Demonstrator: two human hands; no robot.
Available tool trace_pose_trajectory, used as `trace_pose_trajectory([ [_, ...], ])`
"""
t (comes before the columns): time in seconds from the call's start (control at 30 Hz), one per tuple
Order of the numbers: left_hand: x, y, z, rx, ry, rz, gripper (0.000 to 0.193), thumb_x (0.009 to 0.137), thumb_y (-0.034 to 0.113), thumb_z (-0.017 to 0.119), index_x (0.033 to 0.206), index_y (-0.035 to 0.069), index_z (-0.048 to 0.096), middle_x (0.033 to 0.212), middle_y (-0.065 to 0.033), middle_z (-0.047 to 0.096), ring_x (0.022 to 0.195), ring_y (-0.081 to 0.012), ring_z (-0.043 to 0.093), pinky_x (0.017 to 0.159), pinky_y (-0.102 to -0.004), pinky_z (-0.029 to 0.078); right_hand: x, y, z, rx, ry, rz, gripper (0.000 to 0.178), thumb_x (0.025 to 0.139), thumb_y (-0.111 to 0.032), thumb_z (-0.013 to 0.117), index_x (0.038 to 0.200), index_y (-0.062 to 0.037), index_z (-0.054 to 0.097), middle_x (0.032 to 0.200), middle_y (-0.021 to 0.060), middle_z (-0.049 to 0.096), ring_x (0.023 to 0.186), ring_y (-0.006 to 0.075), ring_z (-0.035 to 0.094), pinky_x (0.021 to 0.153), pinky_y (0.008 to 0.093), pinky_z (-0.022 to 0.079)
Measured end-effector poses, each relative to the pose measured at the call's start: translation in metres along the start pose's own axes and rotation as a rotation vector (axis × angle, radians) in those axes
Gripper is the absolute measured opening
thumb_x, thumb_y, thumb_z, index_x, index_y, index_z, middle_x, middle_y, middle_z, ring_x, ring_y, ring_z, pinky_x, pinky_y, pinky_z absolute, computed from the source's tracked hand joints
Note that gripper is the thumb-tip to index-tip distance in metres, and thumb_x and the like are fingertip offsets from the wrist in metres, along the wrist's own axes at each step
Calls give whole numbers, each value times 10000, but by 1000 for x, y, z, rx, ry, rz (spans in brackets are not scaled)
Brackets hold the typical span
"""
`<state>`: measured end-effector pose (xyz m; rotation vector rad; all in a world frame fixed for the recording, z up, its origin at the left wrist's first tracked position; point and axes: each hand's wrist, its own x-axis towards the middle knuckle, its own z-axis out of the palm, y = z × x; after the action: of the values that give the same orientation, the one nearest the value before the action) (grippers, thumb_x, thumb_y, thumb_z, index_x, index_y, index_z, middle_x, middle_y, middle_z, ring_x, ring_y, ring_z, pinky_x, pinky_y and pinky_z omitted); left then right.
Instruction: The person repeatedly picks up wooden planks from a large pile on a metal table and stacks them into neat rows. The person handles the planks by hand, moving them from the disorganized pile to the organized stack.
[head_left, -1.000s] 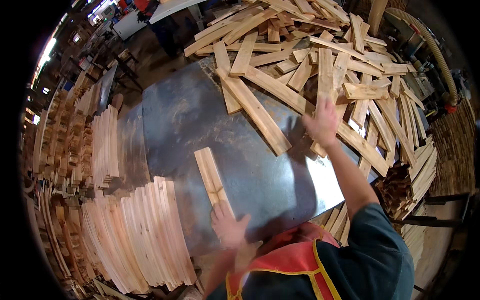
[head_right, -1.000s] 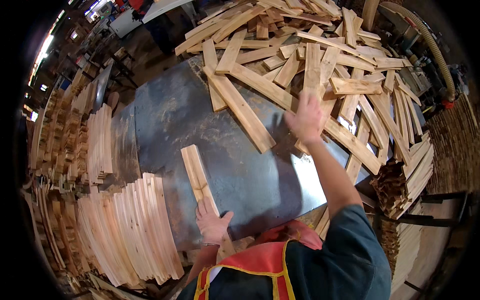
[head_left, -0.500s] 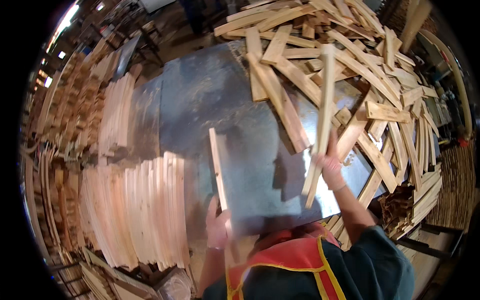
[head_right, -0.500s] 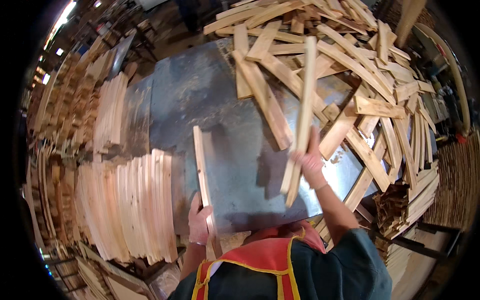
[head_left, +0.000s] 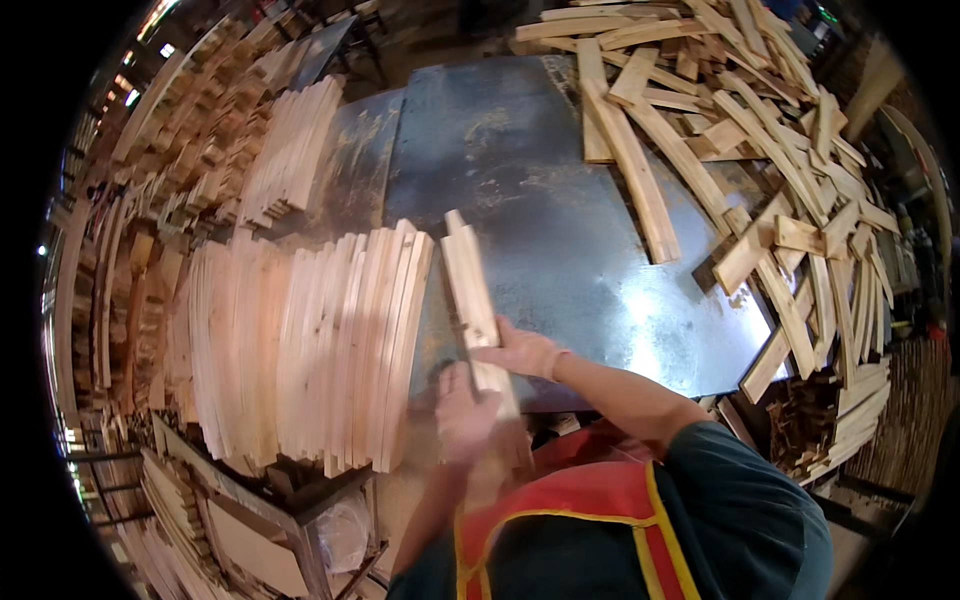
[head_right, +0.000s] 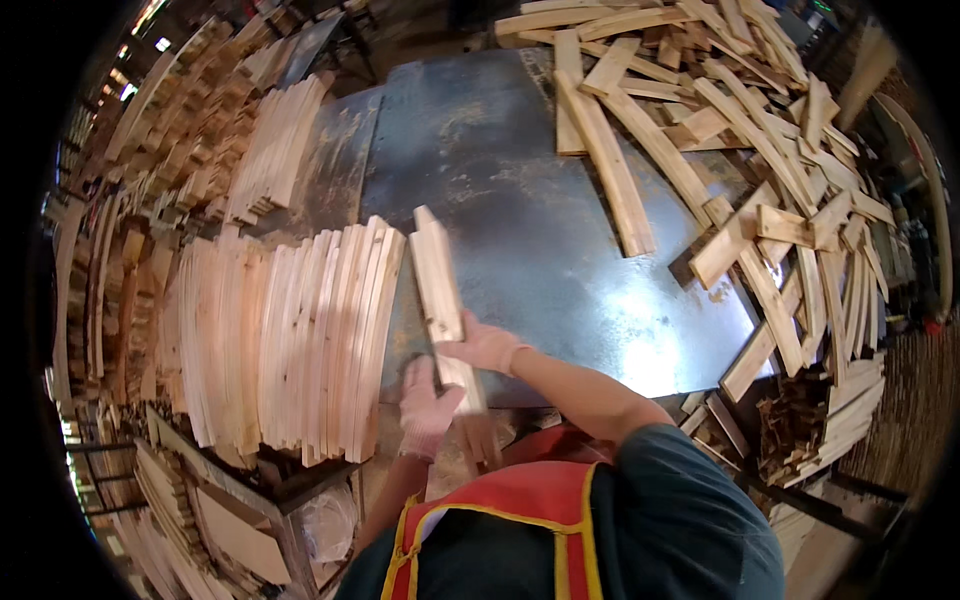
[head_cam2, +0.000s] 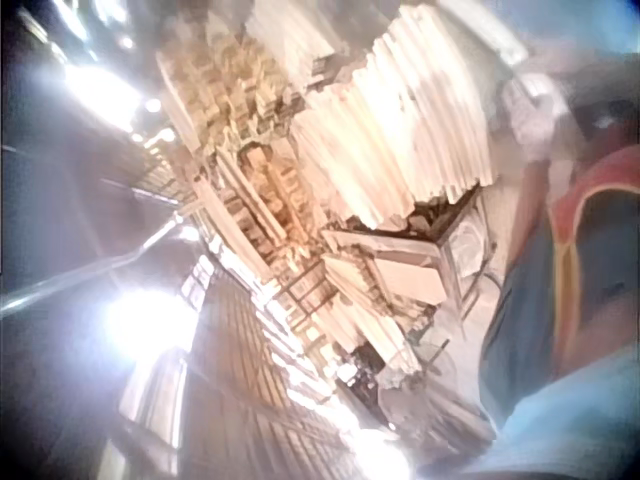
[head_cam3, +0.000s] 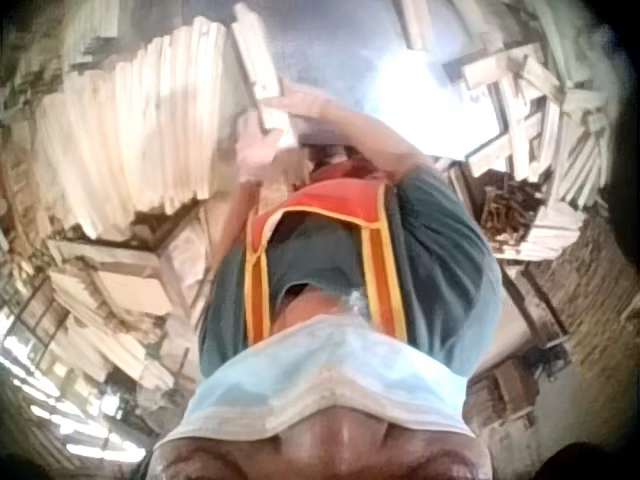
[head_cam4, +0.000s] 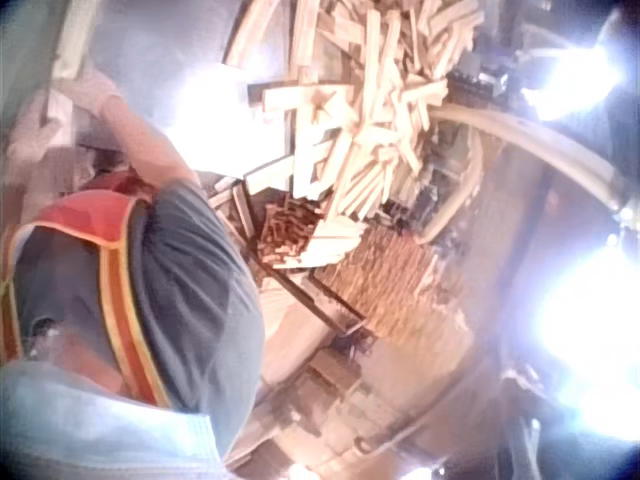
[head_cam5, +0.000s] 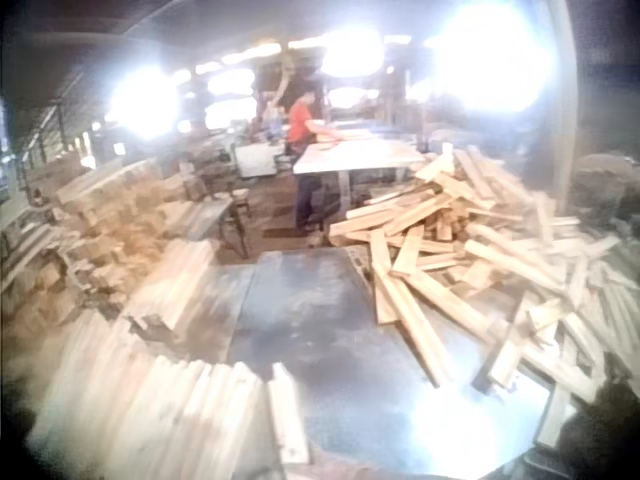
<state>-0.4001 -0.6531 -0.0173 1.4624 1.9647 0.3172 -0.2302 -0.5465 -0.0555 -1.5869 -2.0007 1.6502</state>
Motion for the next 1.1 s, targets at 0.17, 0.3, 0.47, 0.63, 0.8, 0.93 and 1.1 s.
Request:
trace_pose_trajectory([
  [0.17,-14,-17,-8,300,469,121,987,756,289,855,1621,135,406,1618,-185,440,1466,-376,452,1220,-486,382,56,-60,42,-50,-187,-53,903,908,-509,719,1495,91,384,1262,362,673,1195,437,675,1023,467,519],
  [0.3,-26,-4,-15,329,407,220,924,797,330,807,1588,39,429,1588,-227,435,1439,-445,432,1194,-565,360,46,-49,-3,1,-98,-174,699,867,-486,754,1345,-6,586,1271,281,693,1209,437,657,1005,469,529],
  [0.47,-28,29,8,351,338,366,881,788,321,811,1544,16,478,1546,-238,468,1402,-462,456,1177,-567,377,-1,62,-188,-627,1028,111,624,725,-379,797,1249,-87,624,1078,208,652,1069,418,642,916,475,547],
  [0.63,-4,89,53,337,99,364,897,829,363,814,1583,52,442,1627,-208,415,1485,-397,409,1238,-496,338,-62,136,-249,-295,821,405,627,755,-334,795,1284,-72,582,1119,235,674,1085,435,660,986,510,525],
  [0.8,31,133,80,188,-29,334,878,865,411,791,1567,12,448,1628,-240,418,1497,-401,407,1224,-443,368,-157,174,-222,740,557,-204,656,1036,-358,667,1559,-12,471,1416,166,637,1304,231,604,1078,344,496],
  [0.93,56,157,113,190,-51,280,896,890,499,737,1582,23,425,1589,-252,445,1471,-420,413,1213,-531,336,-218,279,-320,1615,1083,-276,152,1092,-215,557,983,-108,545,798,16,562,735,175,556,633,346,456],
  [1.1,46,195,161,443,62,498,1073,766,613,807,1577,29,418,1592,-222,419,1490,-409,372,1229,-520,312,-239,360,-426,1755,1400,18,427,994,-409,735,1236,-72,632,1144,97,715,959,298,701,807,441,610],
])
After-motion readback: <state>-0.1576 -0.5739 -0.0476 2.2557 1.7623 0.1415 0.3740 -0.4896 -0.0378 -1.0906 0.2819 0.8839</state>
